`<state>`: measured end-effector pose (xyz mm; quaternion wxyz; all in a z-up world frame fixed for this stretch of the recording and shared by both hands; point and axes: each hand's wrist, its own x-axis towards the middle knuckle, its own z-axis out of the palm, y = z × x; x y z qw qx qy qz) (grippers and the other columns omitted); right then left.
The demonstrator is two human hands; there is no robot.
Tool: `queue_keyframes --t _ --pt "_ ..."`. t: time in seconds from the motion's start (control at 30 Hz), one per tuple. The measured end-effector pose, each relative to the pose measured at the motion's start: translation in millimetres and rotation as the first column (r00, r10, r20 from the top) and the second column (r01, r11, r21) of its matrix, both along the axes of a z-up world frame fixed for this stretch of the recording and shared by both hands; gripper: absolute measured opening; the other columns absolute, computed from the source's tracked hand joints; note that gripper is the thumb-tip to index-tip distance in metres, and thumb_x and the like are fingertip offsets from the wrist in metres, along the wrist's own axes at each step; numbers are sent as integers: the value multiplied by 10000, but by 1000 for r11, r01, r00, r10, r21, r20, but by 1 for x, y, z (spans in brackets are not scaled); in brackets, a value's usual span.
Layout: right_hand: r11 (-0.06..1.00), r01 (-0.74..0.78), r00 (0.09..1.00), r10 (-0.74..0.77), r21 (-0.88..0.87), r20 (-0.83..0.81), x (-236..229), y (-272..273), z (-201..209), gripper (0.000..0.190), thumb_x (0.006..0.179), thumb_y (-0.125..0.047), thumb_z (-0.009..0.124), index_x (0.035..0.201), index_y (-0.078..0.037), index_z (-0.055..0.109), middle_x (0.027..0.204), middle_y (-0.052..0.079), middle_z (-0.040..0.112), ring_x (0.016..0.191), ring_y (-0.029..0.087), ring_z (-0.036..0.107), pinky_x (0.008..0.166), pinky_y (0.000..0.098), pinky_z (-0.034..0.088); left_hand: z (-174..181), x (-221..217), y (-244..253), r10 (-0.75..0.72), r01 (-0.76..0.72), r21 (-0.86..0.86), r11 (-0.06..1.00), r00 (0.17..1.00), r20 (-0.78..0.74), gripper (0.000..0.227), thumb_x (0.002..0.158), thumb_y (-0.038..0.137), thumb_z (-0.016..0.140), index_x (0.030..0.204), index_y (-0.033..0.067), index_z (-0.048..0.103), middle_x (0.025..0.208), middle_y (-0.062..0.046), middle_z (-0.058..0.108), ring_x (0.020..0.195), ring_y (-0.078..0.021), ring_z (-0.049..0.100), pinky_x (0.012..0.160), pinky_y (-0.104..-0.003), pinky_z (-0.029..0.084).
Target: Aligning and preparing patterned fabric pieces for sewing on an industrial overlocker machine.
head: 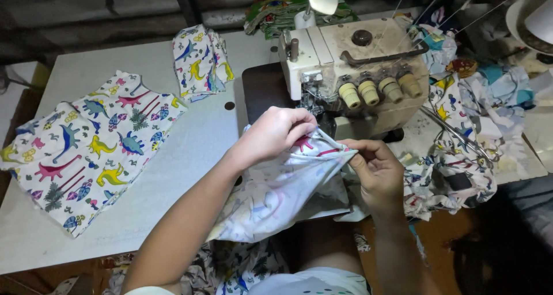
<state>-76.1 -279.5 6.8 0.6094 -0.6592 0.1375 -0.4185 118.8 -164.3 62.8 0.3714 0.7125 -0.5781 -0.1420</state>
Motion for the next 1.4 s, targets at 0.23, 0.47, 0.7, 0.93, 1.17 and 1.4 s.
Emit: queue_keyframes --t 0.23,0.47,0.7,0.93,1.17,1.4 --pt "999 -23 1000 23 35 1 -1 -8 -4 140 970 9 666 1091 61 620 1066 229 746 1017 175 697 902 326 596 -3 -1 -3 -39 52 -80 995 986 163 203 875 44 724 1075 74 714 913 -145 749 895 -355 719 839 -473 581" --pt "1000 10 1000 -10 12 1 -1 -6 0 129 978 19 653 1088 70 608 1080 249 736 1043 207 702 909 347 599 -29 7 5 45 48 -251 967 935 353 385 800 193 875 1111 122 661 924 -26 651 952 -249 638 905 -406 543" --pt "1000 18 1000 -18 10 -1 0 -3 1 123 977 15 650 1080 65 606 1099 243 734 1030 202 696 896 348 608 -35 11 15 119 -56 -218 974 951 287 116 897 176 776 995 166 715 940 -15 695 918 -234 691 852 -387 575" --pt "999 41 998 -41 5 -43 -3 0 4 115 952 8 685 1038 53 623 1050 194 738 942 146 669 835 313 591 -29 11 15 155 -141 -88 986 972 178 92 945 198 724 989 126 762 964 -76 716 900 -280 716 828 -423 590" --pt "986 -37 991 15 -166 -132 -14 -8 -16 44 893 -12 704 923 18 690 883 147 739 740 139 624 700 319 566 -13 -5 40 131 -129 -20 991 970 204 119 932 216 706 1029 175 761 842 -70 699 794 -303 705 745 -438 582" --pt "828 -7 978 -110 -561 -175 1 8 1 106 868 -145 809 954 -101 765 676 45 618 630 207 608 653 328 523 -31 -18 47 121 -58 -163 985 903 412 93 973 261 646 981 185 698 961 -3 632 918 -231 616 820 -359 479"
